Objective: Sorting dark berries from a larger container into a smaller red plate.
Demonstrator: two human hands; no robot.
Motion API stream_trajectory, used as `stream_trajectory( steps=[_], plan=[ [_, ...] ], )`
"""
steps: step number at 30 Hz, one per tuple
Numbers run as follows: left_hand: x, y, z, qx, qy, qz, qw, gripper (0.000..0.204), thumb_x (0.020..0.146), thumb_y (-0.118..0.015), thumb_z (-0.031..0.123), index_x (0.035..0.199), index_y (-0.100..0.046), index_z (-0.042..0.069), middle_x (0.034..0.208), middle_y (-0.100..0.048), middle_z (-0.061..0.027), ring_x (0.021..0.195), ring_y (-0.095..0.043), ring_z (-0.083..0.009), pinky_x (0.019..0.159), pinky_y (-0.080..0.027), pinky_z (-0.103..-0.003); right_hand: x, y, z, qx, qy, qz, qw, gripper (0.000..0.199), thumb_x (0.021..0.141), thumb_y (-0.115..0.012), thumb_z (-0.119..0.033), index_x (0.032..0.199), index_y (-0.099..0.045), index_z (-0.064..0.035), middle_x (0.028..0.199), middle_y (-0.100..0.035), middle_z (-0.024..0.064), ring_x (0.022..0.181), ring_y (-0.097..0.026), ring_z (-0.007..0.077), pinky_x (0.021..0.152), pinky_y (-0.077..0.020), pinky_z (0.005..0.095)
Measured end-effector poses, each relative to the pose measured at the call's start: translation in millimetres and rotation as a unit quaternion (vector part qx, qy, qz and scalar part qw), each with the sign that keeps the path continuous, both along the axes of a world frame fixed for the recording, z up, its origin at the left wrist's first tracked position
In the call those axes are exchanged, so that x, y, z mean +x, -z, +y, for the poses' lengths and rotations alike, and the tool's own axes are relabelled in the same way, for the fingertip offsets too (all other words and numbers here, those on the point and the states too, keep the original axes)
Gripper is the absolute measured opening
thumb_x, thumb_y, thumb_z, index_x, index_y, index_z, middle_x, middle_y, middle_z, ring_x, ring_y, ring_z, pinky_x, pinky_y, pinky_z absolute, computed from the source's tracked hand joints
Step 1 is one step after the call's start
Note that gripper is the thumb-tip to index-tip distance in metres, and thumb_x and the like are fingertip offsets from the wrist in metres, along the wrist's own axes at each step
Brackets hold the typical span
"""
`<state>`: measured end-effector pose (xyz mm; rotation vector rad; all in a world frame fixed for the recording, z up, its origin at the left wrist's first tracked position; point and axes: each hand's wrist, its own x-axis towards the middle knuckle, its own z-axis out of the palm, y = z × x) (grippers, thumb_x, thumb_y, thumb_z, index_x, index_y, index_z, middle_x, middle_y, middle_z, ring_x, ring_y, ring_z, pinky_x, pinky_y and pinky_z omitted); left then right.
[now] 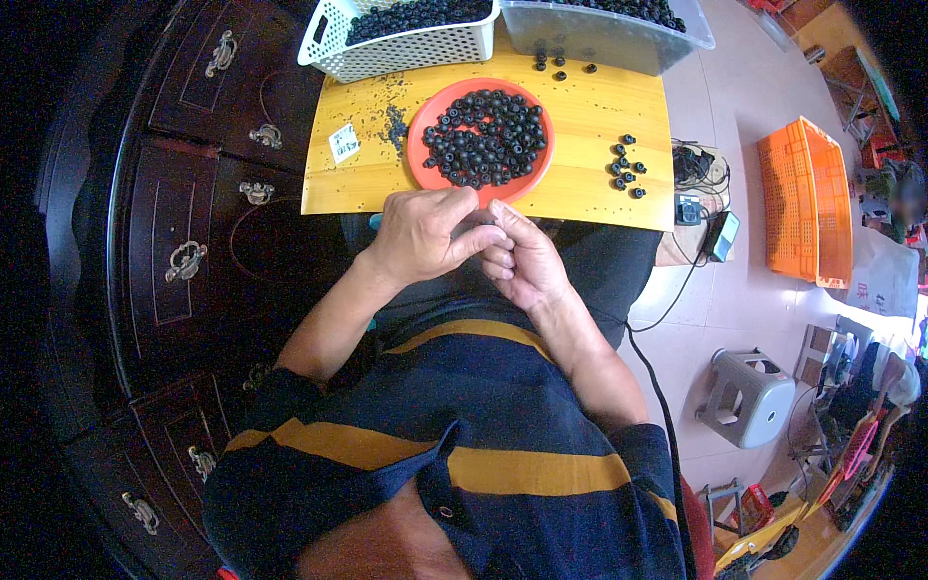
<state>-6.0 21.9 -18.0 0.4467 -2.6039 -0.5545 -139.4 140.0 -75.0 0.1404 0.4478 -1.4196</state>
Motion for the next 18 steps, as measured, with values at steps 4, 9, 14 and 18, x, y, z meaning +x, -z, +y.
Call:
stream_trajectory(
  steps=[4, 9, 14, 18],
  plan=[
    [-0.7, 1.1, -0.9, -0.014, -0.005, 0.007, 1.000, 0.040, 0.083, -0.073, 0.047, 0.083, -0.057, 0.010, 0.068, -0.063, -0.0076, 0.061, -0.066, -0.0279, 0.053, -0.051, -0.042, 1.8, -0.1, 1.7, 0.018, 0.017, 0.044, 0.999, 0.014, 0.100, -0.058, -0.028, 0.105, -0.057, -0.0148, 0.067, -0.043, -0.0068, 0.051, -0.035, 0.0031, 0.041, -0.0272, 0.0161],
    [0.1, 6.2, -2.6, -0.015, -0.005, 0.006, 1.000, 0.039, 0.082, -0.074, 0.046, 0.083, -0.057, 0.010, 0.068, -0.063, -0.0077, 0.061, -0.066, -0.0274, 0.053, -0.051, -0.041, 4.3, 1.9, 0.8, 0.025, 0.030, 0.015, 0.999, 0.019, 0.098, -0.061, -0.026, 0.108, -0.060, -0.0107, 0.065, -0.043, -0.0074, 0.049, -0.035, 0.0036, 0.041, -0.0278, 0.0176],
    [-1.9, 5.4, -2.7, -0.024, -0.005, 0.029, 0.999, 0.038, 0.082, -0.074, 0.044, 0.083, -0.058, 0.010, 0.067, -0.063, -0.0070, 0.060, -0.066, -0.0264, 0.052, -0.051, -0.041, 4.0, -4.3, 0.7, 0.017, 0.025, 0.001, 1.000, 0.017, 0.099, -0.059, -0.025, 0.106, -0.061, -0.0101, 0.064, -0.043, -0.0072, 0.049, -0.035, 0.0036, 0.041, -0.0279, 0.0178],
    [-2.1, 2.1, -1.5, -0.018, 0.001, 0.036, 0.999, 0.038, 0.080, -0.078, 0.040, 0.079, -0.056, 0.009, 0.064, -0.061, -0.0092, 0.058, -0.064, -0.0285, 0.051, -0.049, -0.040, 5.8, -7.3, -0.4, 0.021, 0.028, -0.002, 0.999, 0.017, 0.100, -0.059, -0.028, 0.105, -0.057, -0.0114, 0.064, -0.041, -0.0075, 0.049, -0.034, 0.0022, 0.039, -0.0264, 0.0164]
  ],
)
